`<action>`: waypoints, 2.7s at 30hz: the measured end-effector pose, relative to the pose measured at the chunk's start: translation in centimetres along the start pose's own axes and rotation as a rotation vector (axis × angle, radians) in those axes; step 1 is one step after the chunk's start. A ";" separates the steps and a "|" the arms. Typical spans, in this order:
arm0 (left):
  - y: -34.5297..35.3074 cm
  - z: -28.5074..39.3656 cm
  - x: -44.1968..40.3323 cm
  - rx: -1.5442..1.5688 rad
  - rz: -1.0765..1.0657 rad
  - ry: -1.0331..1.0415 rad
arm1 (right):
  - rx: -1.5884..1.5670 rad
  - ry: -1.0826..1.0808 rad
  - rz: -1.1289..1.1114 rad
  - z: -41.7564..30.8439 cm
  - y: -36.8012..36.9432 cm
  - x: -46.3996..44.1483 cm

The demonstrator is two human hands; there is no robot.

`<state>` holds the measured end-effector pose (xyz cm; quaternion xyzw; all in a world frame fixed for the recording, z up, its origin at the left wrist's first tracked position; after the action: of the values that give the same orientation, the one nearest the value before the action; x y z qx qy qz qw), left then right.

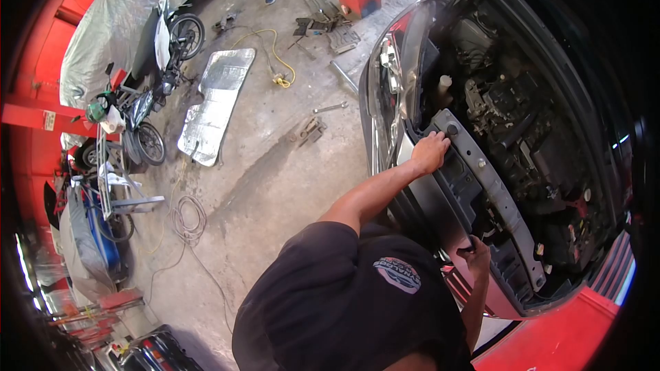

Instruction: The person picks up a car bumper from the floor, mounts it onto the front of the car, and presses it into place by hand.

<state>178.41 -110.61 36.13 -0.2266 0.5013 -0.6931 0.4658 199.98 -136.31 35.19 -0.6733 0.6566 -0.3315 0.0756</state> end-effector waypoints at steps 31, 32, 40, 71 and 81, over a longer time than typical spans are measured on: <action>-18.8 -40.6 5.8 0.191 0.061 -1.093 | 0.092 -0.045 0.030 0.1 -0.2 0.0; -18.6 -40.7 6.1 0.202 0.031 -1.090 | 0.078 -0.029 0.026 0.5 -0.2 0.2; -19.9 -38.9 4.6 0.189 -0.058 -1.012 | -0.001 0.025 0.005 0.9 0.1 0.1; -5.3 -10.6 6.1 0.153 0.201 -0.464 | 0.049 -0.038 0.032 0.4 -0.1 0.1; -5.4 -10.6 6.5 0.197 0.180 -0.465 | 0.037 -0.040 0.033 0.1 0.0 0.1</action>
<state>164.82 -110.83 35.87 -0.2879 0.3293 -0.6236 0.6479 200.07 -136.45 35.15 -0.6673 0.6598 -0.3288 0.1067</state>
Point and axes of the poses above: each hand's wrist, its own x-axis away from the middle knuckle, its own y-axis out of the palm, z = x × y, the point moved 10 cm from there along -x, towards the middle knuckle, and after that the axes turned 9 degrees about -x, right-handed, at the moved point
